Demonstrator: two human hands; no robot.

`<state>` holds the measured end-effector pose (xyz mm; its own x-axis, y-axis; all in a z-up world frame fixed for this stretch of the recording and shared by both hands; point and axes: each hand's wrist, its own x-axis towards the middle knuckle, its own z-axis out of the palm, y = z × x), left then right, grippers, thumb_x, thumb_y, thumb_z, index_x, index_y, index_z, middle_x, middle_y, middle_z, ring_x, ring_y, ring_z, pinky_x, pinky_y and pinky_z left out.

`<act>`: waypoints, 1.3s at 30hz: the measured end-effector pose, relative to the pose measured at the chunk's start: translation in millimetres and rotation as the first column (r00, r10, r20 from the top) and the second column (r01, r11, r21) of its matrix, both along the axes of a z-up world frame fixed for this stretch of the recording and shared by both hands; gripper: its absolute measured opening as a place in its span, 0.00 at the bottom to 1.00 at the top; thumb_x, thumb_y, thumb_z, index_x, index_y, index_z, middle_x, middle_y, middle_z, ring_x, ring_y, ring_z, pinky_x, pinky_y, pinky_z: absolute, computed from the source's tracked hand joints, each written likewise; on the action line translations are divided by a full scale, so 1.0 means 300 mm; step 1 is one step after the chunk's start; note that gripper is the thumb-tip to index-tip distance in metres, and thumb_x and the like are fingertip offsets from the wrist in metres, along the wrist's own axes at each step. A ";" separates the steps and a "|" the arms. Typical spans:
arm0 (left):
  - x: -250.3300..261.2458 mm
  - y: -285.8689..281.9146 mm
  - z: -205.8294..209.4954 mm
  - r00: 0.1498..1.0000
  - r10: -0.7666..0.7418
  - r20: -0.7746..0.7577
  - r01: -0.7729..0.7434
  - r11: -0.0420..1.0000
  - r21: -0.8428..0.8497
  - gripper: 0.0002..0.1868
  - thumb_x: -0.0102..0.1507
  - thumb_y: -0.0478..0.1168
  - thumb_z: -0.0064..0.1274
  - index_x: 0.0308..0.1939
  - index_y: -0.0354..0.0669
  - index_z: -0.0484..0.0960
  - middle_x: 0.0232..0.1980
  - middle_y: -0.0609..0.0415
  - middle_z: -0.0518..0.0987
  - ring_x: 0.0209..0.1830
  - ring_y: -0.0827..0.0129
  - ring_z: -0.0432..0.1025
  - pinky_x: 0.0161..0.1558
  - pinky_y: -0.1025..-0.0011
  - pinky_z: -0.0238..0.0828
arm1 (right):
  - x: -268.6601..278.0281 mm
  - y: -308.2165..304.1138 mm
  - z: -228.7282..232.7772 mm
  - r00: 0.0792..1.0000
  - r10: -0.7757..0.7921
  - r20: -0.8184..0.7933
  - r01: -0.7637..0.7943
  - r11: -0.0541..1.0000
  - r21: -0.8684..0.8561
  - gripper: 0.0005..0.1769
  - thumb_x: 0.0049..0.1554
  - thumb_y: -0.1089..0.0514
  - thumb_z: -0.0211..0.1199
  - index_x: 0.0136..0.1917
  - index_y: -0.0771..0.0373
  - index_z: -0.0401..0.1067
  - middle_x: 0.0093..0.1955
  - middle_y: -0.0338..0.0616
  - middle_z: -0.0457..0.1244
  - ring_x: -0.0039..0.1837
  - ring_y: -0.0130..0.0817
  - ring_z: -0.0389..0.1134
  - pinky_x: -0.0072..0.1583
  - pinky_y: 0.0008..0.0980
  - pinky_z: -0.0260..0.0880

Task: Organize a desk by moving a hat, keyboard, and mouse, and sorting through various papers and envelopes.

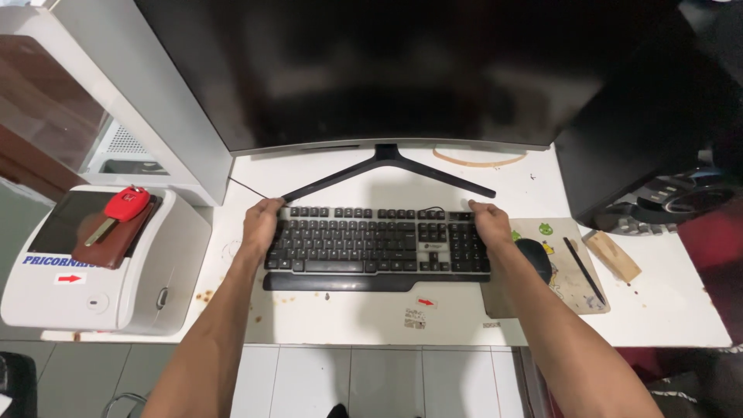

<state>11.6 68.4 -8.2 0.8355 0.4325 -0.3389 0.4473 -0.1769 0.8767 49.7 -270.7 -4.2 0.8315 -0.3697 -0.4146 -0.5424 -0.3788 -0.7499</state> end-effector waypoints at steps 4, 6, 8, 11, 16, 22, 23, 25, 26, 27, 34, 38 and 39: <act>-0.002 0.021 -0.007 0.998 -0.024 0.062 0.020 0.998 0.062 0.22 0.55 0.49 0.40 0.49 0.44 0.72 0.50 0.43 0.70 0.55 0.52 0.61 0.53 0.60 0.56 | 0.035 -0.041 -0.068 0.999 -0.017 0.041 0.017 1.000 0.012 0.25 0.47 0.38 0.52 0.55 0.48 0.64 0.56 0.45 0.57 0.63 0.44 0.52 0.63 0.40 0.50; 0.020 0.046 -0.070 0.997 0.034 0.075 -0.046 0.985 0.167 0.21 0.58 0.49 0.38 0.48 0.41 0.72 0.46 0.43 0.72 0.52 0.53 0.63 0.51 0.60 0.59 | 0.017 -0.024 -0.042 0.998 -0.003 0.065 0.003 1.000 0.009 0.20 0.48 0.40 0.51 0.52 0.45 0.67 0.54 0.43 0.58 0.62 0.42 0.54 0.62 0.39 0.52; 0.010 0.062 -0.111 0.997 0.055 0.049 -0.064 0.973 0.220 0.19 0.58 0.48 0.38 0.46 0.42 0.74 0.44 0.44 0.73 0.50 0.54 0.65 0.49 0.61 0.61 | -0.007 -0.022 -0.021 0.995 -0.002 0.103 0.003 1.000 -0.009 0.20 0.48 0.42 0.51 0.51 0.49 0.67 0.52 0.45 0.59 0.61 0.43 0.55 0.61 0.39 0.53; 0.016 0.096 -0.178 0.996 0.083 0.018 -0.084 0.950 0.301 0.17 0.58 0.47 0.38 0.43 0.42 0.77 0.40 0.45 0.75 0.46 0.55 0.68 0.46 0.62 0.64 | -0.046 -0.022 0.025 0.989 -0.022 0.145 0.026 0.999 -0.026 0.19 0.49 0.46 0.49 0.50 0.57 0.67 0.49 0.48 0.60 0.58 0.43 0.57 0.59 0.40 0.55; -0.016 0.060 -0.121 0.996 0.091 -0.022 -0.080 0.950 0.303 0.17 0.56 0.46 0.40 0.43 0.46 0.77 0.40 0.45 0.76 0.46 0.53 0.67 0.46 0.62 0.65 | -0.034 -0.079 -0.047 0.992 0.015 0.122 -0.004 0.996 -0.085 0.21 0.48 0.46 0.50 0.52 0.58 0.67 0.47 0.49 0.62 0.55 0.44 0.60 0.56 0.40 0.58; -0.070 0.029 -0.094 1.000 -0.026 0.009 0.024 0.980 0.197 0.21 0.56 0.42 0.42 0.53 0.41 0.70 0.50 0.42 0.71 0.54 0.53 0.63 0.53 0.59 0.59 | 0.011 -0.163 -0.150 0.993 0.070 0.093 -0.045 0.968 -0.248 0.22 0.50 0.44 0.50 0.55 0.54 0.66 0.50 0.44 0.62 0.57 0.42 0.59 0.56 0.40 0.59; -0.093 0.005 -0.063 0.999 -0.048 0.025 0.043 0.983 0.179 0.24 0.55 0.40 0.43 0.55 0.35 0.65 0.53 0.39 0.67 0.55 0.52 0.61 0.55 0.58 0.58 | -0.008 -0.150 -0.123 0.990 0.127 0.058 -0.106 0.956 -0.274 0.25 0.50 0.44 0.49 0.58 0.56 0.63 0.52 0.46 0.61 0.58 0.44 0.58 0.58 0.41 0.58; -0.144 -0.041 -0.015 0.997 -0.067 0.039 0.060 0.985 0.161 0.28 0.55 0.38 0.44 0.58 0.29 0.60 0.56 0.36 0.64 0.56 0.52 0.60 0.57 0.58 0.56 | -0.071 -0.108 -0.055 0.983 0.183 0.020 -0.169 0.939 -0.298 0.28 0.50 0.44 0.49 0.61 0.58 0.60 0.54 0.49 0.60 0.59 0.45 0.57 0.59 0.43 0.58; -0.172 -0.063 0.002 0.987 -0.159 0.027 0.147 0.955 0.259 0.35 0.52 0.42 0.49 0.60 0.32 0.56 0.60 0.38 0.59 0.59 0.50 0.56 0.60 0.59 0.51 | -0.116 -0.079 -0.013 0.960 0.278 0.026 -0.250 0.897 -0.363 0.32 0.48 0.45 0.52 0.63 0.59 0.55 0.57 0.50 0.58 0.60 0.45 0.57 0.60 0.42 0.57; -0.192 -0.081 0.024 0.969 -0.248 0.013 0.228 0.907 0.355 0.42 0.50 0.47 0.54 0.62 0.35 0.52 0.63 0.39 0.54 0.61 0.49 0.52 0.63 0.60 0.46 | -0.152 -0.047 0.033 0.928 0.371 0.032 -0.323 0.844 -0.428 0.36 0.47 0.45 0.55 0.65 0.59 0.51 0.59 0.52 0.56 0.60 0.46 0.57 0.60 0.40 0.57; -0.304 -0.138 0.066 0.886 -0.416 -0.203 0.453 0.690 0.565 0.58 0.42 0.54 0.61 0.64 0.37 0.42 0.66 0.34 0.41 0.63 0.44 0.49 0.65 0.57 0.43 | -0.306 -0.028 0.109 0.786 0.610 -0.099 -0.589 0.690 -0.420 0.61 0.35 0.33 0.62 0.69 0.61 0.36 0.69 0.62 0.31 0.67 0.60 0.43 0.66 0.49 0.45; -0.302 -0.142 -0.023 0.922 -0.360 -0.144 0.373 0.725 0.579 0.59 0.41 0.55 0.60 0.65 0.39 0.39 0.66 0.34 0.40 0.63 0.43 0.47 0.64 0.56 0.42 | -0.307 -0.063 0.016 0.747 0.660 0.085 -0.535 0.672 -0.512 0.59 0.34 0.32 0.62 0.69 0.58 0.39 0.67 0.68 0.33 0.66 0.63 0.43 0.66 0.47 0.46; -0.291 -0.125 -0.067 0.934 -0.328 -0.144 0.344 0.714 0.610 0.61 0.41 0.59 0.59 0.65 0.43 0.37 0.67 0.38 0.40 0.63 0.48 0.48 0.63 0.59 0.44 | -0.286 -0.077 -0.040 0.745 0.660 0.098 -0.496 0.646 -0.580 0.60 0.32 0.29 0.62 0.69 0.51 0.41 0.68 0.64 0.35 0.66 0.58 0.45 0.65 0.42 0.47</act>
